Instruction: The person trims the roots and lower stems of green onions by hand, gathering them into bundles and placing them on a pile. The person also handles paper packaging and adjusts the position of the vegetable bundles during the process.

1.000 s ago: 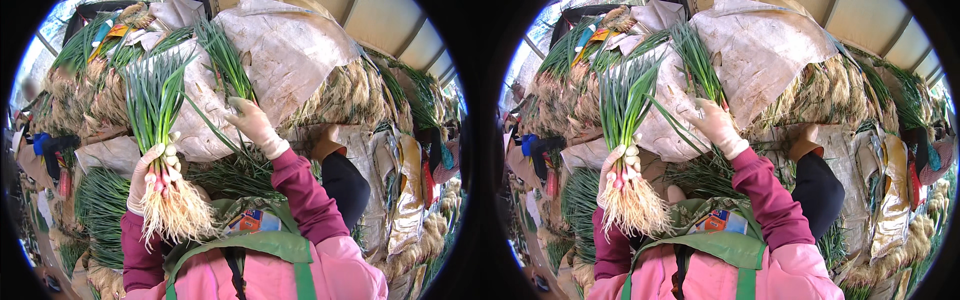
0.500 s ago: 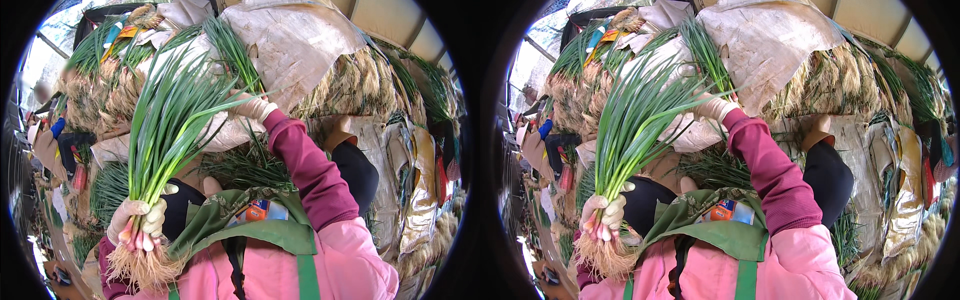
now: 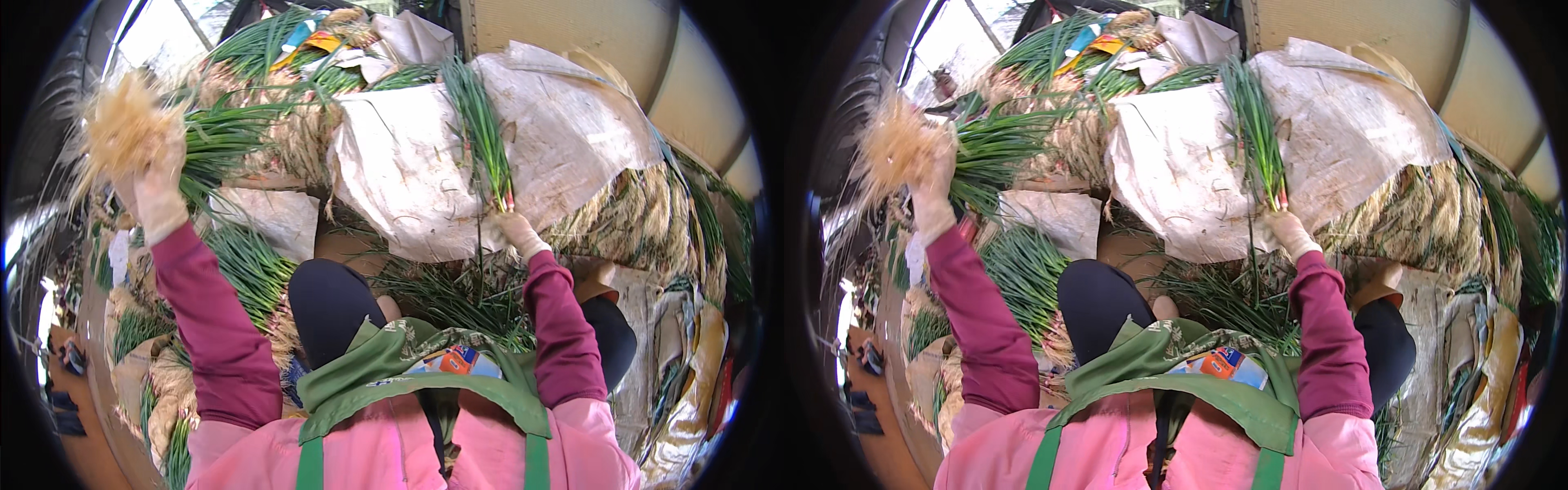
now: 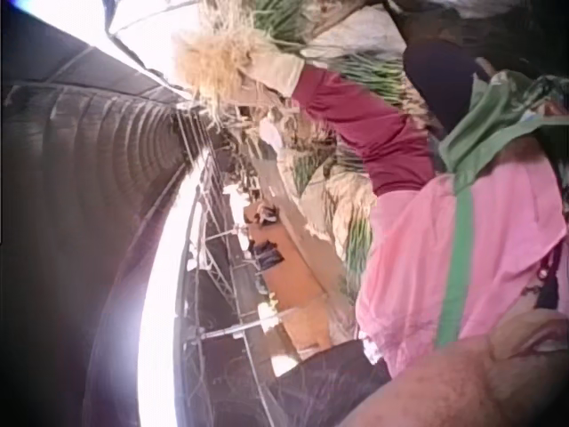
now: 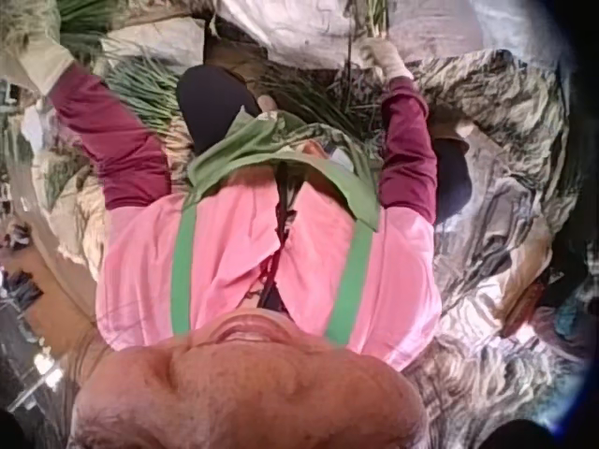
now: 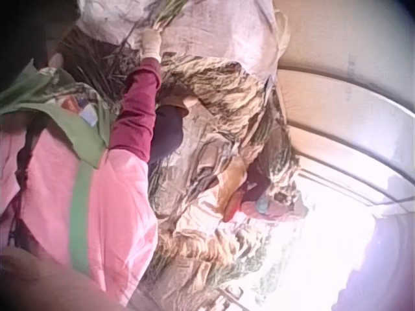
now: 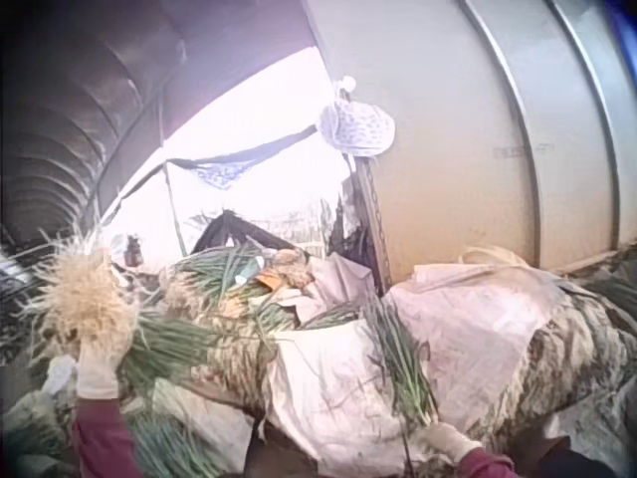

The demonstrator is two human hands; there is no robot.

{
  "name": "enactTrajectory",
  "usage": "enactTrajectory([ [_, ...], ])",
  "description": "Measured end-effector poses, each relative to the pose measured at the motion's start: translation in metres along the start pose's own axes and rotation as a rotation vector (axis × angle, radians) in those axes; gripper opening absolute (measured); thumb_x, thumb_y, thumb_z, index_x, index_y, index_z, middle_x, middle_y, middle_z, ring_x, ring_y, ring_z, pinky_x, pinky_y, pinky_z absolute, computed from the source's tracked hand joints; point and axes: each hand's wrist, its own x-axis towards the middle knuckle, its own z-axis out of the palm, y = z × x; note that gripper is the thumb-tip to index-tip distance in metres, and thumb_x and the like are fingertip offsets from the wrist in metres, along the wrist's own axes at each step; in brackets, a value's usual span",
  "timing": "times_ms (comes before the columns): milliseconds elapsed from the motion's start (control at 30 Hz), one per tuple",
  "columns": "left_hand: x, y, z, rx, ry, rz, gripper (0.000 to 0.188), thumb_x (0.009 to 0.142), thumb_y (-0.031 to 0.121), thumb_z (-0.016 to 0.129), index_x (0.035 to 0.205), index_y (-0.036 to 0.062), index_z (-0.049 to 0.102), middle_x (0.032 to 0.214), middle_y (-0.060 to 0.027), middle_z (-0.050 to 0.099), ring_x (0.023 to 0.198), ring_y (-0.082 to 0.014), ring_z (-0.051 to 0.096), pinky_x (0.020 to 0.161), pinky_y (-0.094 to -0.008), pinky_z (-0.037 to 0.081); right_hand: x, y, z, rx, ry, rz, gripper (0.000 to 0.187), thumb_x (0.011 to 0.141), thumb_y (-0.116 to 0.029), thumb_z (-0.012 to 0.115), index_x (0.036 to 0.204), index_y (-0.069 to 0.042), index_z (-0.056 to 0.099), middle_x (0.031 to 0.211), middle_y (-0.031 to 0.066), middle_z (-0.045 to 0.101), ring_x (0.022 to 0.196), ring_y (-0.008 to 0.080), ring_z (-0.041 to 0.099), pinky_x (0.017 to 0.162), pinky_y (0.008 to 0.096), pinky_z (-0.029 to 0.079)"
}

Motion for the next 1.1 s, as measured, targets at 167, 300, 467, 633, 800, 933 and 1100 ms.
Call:
enactTrajectory([
  [167, 0.012, 0.017, -0.013, 0.447, 0.139, 0.319, 0.017, 0.083, 0.021, 0.045, 0.074, 0.0081, 0.05, 0.061, -0.0031, 0.043, 0.053, -0.0146, 0.037, 0.059, -0.0339, 0.038, -0.017, -0.045, 0.009, -0.026, 0.017, -0.073, 0.018, 0.078, -0.019, 0.053, 0.079, -0.003, 0.061, 0.061, 0.0055, 0.058, 0.053, 0.0125, 0.055, 0.052, 0.0253, 0.043],
  [300, 0.005, 0.032, -0.054, 0.541, 0.221, 0.286, 0.025, 0.089, 0.026, 0.04, 0.078, 0.0079, 0.053, 0.073, -0.008, 0.055, 0.071, -0.0196, 0.052, 0.06, -0.0363, 0.046, -0.029, -0.165, 0.039, 0.112, -0.029, -0.397, 0.023, 0.08, -0.018, 0.055, 0.096, -0.004, 0.06, 0.084, 0.0054, 0.06, 0.073, 0.0124, 0.055, 0.065, 0.0247, 0.045],
  [467, -0.009, -0.03, -0.093, 0.293, 0.38, 0.333, 0.028, 0.09, 0.029, 0.036, 0.091, 0.0085, 0.055, 0.095, -0.0117, 0.059, 0.101, -0.034, 0.05, 0.093, -0.0586, 0.03, -0.031, -0.278, 0.091, 0.479, -0.215, -0.73, 0.045, 0.079, -0.017, 0.059, 0.119, -0.003, 0.045, 0.107, 0.0075, 0.055, 0.095, 0.0135, 0.05, 0.082, 0.0268, 0.039],
  [633, -0.014, -0.084, -0.138, 0.416, 0.27, 0.203, 0.02, 0.088, 0.026, 0.045, 0.076, 0.0103, 0.051, 0.057, 0.0028, 0.049, 0.053, -0.0096, 0.048, 0.054, -0.0293, 0.035, -0.025, -0.292, 0.131, 0.351, -0.324, -0.774, 0.042, 0.08, -0.017, 0.059, 0.117, -0.002, 0.046, 0.111, 0.01, 0.053, 0.1, 0.0167, 0.051, 0.085, 0.0288, 0.041],
  [800, -0.033, -0.124, -0.169, 0.323, 0.35, 0.177, 0.024, 0.088, 0.032, 0.044, 0.072, 0.0148, 0.051, 0.057, -0.0008, 0.051, 0.042, -0.0122, 0.042, 0.04, -0.0248, 0.034, -0.066, -0.252, 0.107, 0.844, -0.205, -0.312, 0.023, 0.084, -0.018, 0.052, 0.105, -0.008, 0.052, 0.083, 0.0003, 0.053, 0.067, 0.0084, 0.047, 0.057, 0.022, 0.04],
  [933, -0.048, -0.091, -0.168, 0.357, 0.32, 0.209, 0.028, 0.089, 0.033, 0.038, 0.073, 0.015, 0.051, 0.056, -0.0003, 0.05, 0.039, -0.0124, 0.039, 0.036, -0.0271, 0.032, -0.035, -0.204, 0.022, 1.338, -0.509, -0.604, 0.014, 0.088, -0.012, 0.043, 0.087, -0.002, 0.052, 0.046, -0.0051, 0.032, 0.039, 0.0058, 0.027, 0.041, 0.0199, 0.027],
  [1100, -0.066, -0.034, -0.099, 0.472, 0.303, 0.317, 0.032, 0.09, 0.023, 0.028, 0.081, 0.0164, 0.058, 0.058, 0.0008, 0.052, 0.046, -0.0083, 0.043, 0.04, -0.021, 0.031, -0.028, -0.145, -0.013, 1.226, -0.253, -0.399, 0.021, 0.091, -0.009, 0.034, 0.094, 0.003, 0.05, 0.046, -0.0032, 0.025, 0.042, 0.0072, 0.023, 0.047, 0.0214, 0.024],
])
